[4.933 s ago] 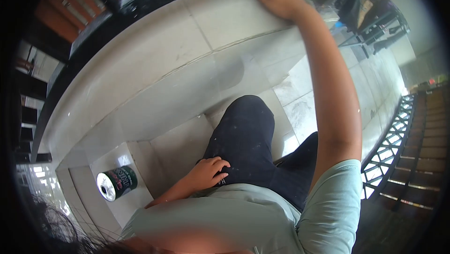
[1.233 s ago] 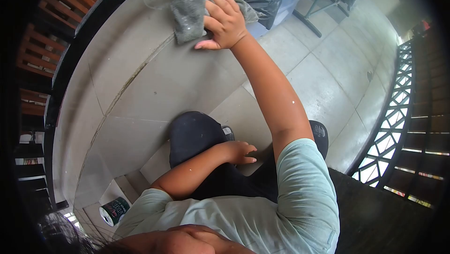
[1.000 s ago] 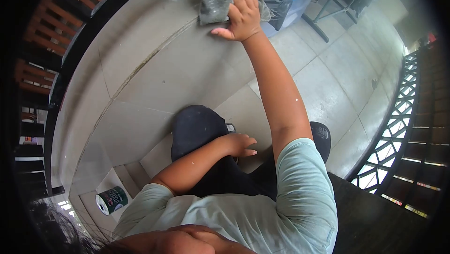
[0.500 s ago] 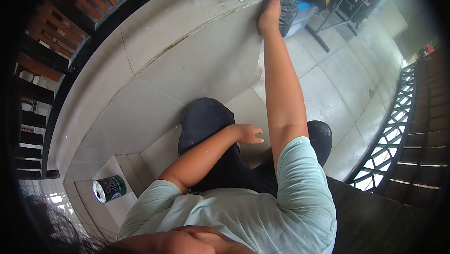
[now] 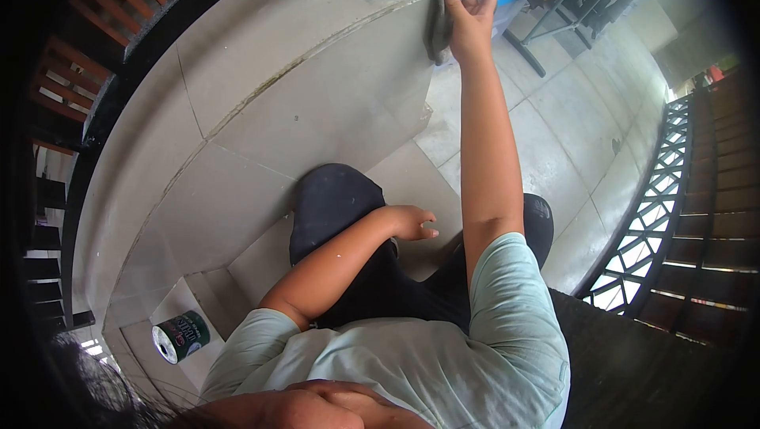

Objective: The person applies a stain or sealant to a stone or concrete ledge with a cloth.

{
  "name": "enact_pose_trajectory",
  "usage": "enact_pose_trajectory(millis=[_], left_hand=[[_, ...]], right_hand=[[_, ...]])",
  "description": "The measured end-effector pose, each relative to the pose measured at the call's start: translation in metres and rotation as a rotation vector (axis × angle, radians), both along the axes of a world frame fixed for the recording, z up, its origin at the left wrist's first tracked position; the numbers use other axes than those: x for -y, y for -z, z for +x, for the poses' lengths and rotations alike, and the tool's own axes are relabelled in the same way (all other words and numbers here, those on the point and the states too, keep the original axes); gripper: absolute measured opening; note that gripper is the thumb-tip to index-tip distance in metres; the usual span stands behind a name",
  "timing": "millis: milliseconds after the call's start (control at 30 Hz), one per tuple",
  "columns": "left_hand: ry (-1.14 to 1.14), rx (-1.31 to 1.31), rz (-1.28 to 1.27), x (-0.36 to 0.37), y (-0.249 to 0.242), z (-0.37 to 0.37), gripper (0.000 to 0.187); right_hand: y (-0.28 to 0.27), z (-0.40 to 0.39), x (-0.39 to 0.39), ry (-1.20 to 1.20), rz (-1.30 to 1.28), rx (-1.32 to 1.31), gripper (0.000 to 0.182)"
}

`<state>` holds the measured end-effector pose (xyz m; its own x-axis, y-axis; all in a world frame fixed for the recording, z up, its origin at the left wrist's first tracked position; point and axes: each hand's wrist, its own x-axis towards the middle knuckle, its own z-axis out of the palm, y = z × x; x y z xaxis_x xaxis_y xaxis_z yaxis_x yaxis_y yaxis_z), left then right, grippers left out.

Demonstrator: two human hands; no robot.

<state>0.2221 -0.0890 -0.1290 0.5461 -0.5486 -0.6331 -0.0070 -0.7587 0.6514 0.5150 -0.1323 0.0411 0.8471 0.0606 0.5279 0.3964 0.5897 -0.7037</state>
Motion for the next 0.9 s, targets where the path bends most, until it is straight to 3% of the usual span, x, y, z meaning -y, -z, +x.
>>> enact_pose_trajectory(millis=[200, 300, 400, 567, 667, 733, 900], left_hand=[[-0.002, -0.015, -0.016, 0.002, -0.007, 0.0, 0.071], [0.022, 0.009, 0.002, 0.004, -0.011, 0.0, 0.07], [0.045, 0.034, -0.001, 0.009, -0.003, 0.001, 0.069], [-0.004, 0.024, -0.03, 0.008, 0.006, 0.001, 0.07], [-0.024, 0.066, -0.029, 0.002, 0.028, 0.005, 0.07], [-0.019, 0.084, 0.0, -0.003, 0.026, 0.001, 0.07], [-0.075, 0.096, 0.01, -0.013, 0.015, -0.003, 0.069]], right_hand=[[0.001, 0.013, 0.011, -0.127, -0.228, -0.084, 0.051], [-0.007, -0.003, 0.003, 0.143, -0.413, 0.03, 0.044], [0.004, -0.011, -0.013, 0.339, -0.297, 0.069, 0.033], [0.019, 0.008, -0.018, 0.409, -0.137, -0.015, 0.033], [0.039, 0.007, -0.003, 0.473, -0.42, -0.318, 0.036], [0.089, 0.01, 0.017, 0.518, -0.615, -0.295, 0.053], [0.107, -0.043, 0.035, 0.283, 0.006, -0.46, 0.047]])
